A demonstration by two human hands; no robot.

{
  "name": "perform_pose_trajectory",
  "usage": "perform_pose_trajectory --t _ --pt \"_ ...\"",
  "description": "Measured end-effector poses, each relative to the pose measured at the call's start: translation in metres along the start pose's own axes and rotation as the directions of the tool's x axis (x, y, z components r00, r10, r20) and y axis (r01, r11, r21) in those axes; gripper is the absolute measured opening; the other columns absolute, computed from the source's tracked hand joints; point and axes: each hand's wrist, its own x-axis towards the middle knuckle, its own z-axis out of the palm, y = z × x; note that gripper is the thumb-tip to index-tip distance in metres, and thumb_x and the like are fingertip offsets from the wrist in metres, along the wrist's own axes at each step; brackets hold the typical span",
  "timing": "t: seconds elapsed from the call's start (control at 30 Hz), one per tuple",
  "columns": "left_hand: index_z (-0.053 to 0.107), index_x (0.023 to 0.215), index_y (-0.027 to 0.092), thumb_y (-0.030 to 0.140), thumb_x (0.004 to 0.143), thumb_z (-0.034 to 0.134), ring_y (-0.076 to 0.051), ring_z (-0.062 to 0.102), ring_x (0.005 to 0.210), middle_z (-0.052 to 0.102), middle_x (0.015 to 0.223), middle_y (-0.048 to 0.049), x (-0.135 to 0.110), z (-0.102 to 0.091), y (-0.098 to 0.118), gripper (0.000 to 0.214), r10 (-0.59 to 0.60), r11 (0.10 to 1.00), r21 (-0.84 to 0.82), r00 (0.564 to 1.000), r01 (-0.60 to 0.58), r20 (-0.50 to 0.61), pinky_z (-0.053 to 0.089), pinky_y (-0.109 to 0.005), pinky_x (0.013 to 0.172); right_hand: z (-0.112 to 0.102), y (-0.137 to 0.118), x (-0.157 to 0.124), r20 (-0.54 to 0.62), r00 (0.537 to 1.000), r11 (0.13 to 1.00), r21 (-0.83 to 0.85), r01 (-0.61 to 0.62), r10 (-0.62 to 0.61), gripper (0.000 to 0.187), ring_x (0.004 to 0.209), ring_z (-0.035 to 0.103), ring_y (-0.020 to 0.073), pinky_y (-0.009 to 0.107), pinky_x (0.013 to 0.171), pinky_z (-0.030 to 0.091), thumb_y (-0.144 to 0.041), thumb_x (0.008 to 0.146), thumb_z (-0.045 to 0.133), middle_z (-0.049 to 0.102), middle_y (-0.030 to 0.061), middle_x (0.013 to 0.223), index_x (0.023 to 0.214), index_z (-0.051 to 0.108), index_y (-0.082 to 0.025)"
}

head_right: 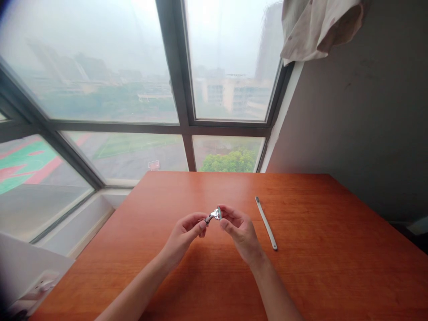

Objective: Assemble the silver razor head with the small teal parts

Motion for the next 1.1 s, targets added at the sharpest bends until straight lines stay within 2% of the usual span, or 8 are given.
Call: perform_pose_trajectory --t 0.17,0.4,0.7,0.97,1.1 --pt "0.071 0.089 0.013 0.042 0.072 0.071 -0.012 0.049 0.059 0.058 0.061 -0.0003 0.0 -0.001 0.0 0.034 -0.002 1.0 -0.007 1.0 0.002 0.01 0.039 -0.024 0.059 -0.004 -0.004 0.0 0.001 1.0 0.996 -0.083 -0.02 0.02 0.039 0.094 0.062 0.0208 0.034 0.084 0.049 -0.035 0.073 0.075 0.07 0.0074 0.102 0.109 0.068 -0.023" --pt "0.071 0.088 0.013 0.041 0.071 0.072 -0.012 0.049 0.058 0.059 0.061 -0.0005 0.0 0.0 0.001 0.033 0.003 1.0 -0.022 1.0 -0.003 0.011 0.038 -0.025 0.059 -0.005 -0.009 0.0 0.018 0.999 0.997 -0.071 -0.043 0.044 0.042 0.097 0.063 0.0227 0.038 0.089 0.049 -0.03 0.068 0.079 0.07 0.008 0.104 0.108 0.068 -0.022" --pt "0.07 0.087 0.013 0.039 0.072 0.072 -0.012 0.048 0.06 0.057 0.064 -0.0006 -0.003 -0.001 0.006 0.03 0.009 1.0 -0.027 0.998 -0.007 0.057 0.038 -0.024 0.059 -0.005 -0.013 -0.002 0.055 0.998 0.997 -0.071 -0.011 0.015 0.045 0.095 0.063 0.0221 0.036 0.086 0.051 -0.031 0.067 0.08 0.07 0.0078 0.1 0.109 0.067 -0.022" --pt "0.07 0.086 0.013 0.038 0.073 0.071 -0.012 0.047 0.062 0.056 0.066 -0.0017 -0.006 0.0 0.011 0.028 0.052 0.999 0.005 0.995 -0.052 0.086 0.038 -0.024 0.059 -0.005 -0.018 -0.004 0.138 0.99 0.998 -0.059 0.022 -0.014 0.041 0.089 0.061 0.0174 0.029 0.081 0.048 -0.03 0.072 0.077 0.067 0.0027 0.089 0.111 0.065 -0.027" --pt "0.07 0.088 0.013 0.036 0.074 0.071 -0.012 0.048 0.063 0.059 0.069 -0.0029 -0.007 0.001 0.011 0.027 0.069 0.998 0.002 0.994 -0.069 0.083 0.038 -0.024 0.059 -0.005 -0.02 -0.005 0.14 0.99 0.997 -0.075 0.034 -0.023 0.041 0.087 0.06 0.0167 0.028 0.078 0.047 -0.032 0.072 0.077 0.067 0.0037 0.092 0.111 0.065 -0.026"
